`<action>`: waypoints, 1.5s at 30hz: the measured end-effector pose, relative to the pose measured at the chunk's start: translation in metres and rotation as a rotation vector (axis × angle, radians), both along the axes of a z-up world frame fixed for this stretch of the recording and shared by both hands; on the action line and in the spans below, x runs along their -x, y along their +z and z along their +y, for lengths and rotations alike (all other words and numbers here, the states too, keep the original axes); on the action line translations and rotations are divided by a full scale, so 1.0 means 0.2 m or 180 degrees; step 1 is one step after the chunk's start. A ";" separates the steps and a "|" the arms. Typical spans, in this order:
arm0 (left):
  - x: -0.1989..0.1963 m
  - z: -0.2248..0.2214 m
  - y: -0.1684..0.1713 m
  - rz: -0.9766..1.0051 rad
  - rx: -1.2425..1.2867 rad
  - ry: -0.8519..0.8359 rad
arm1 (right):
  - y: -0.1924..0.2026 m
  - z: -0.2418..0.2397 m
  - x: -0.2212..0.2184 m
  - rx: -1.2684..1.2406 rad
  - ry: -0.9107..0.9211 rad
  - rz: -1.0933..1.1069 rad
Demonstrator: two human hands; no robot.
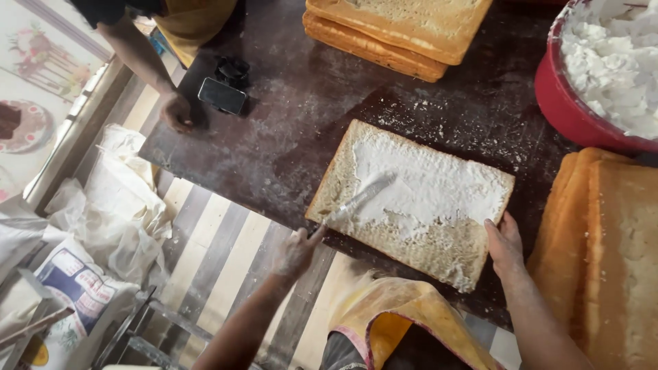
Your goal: Spreading cream and stacking large sponge cake layers to assemble a multi-layer cake.
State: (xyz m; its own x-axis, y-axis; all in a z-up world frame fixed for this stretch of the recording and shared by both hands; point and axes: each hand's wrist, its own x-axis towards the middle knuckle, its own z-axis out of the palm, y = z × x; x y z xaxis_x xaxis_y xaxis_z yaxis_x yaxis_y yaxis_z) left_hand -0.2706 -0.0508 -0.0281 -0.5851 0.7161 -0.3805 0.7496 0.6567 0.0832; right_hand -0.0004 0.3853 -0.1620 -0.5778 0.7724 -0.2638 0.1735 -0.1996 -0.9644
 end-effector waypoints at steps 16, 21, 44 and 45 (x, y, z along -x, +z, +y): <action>1.08 0.18 -0.04 0.0173 0.0603 -0.0436 | 0.27 -0.17 0.12 -0.0144 -0.0341 -0.1137; 0.97 0.14 0.10 0.0518 -0.0329 -0.0283 | 0.29 -0.18 0.14 -0.0096 -0.0391 -0.1068; 0.06 -0.25 -0.13 -0.0179 -0.0459 -0.0168 | 0.14 -0.12 0.06 -0.0168 -0.0338 -0.0660; 0.11 -0.24 -0.08 -0.0213 -0.0262 0.0109 | 0.14 -0.11 0.06 -0.0200 -0.0313 -0.0648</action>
State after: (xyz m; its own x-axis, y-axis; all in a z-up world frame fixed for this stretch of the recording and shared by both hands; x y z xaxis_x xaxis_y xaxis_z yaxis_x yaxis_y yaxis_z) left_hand -0.2933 -0.0996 -0.0444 -0.5851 0.7266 -0.3603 0.7178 0.6707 0.1870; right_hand -0.0133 0.3627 -0.1348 -0.4387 0.8409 -0.3169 0.3484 -0.1659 -0.9226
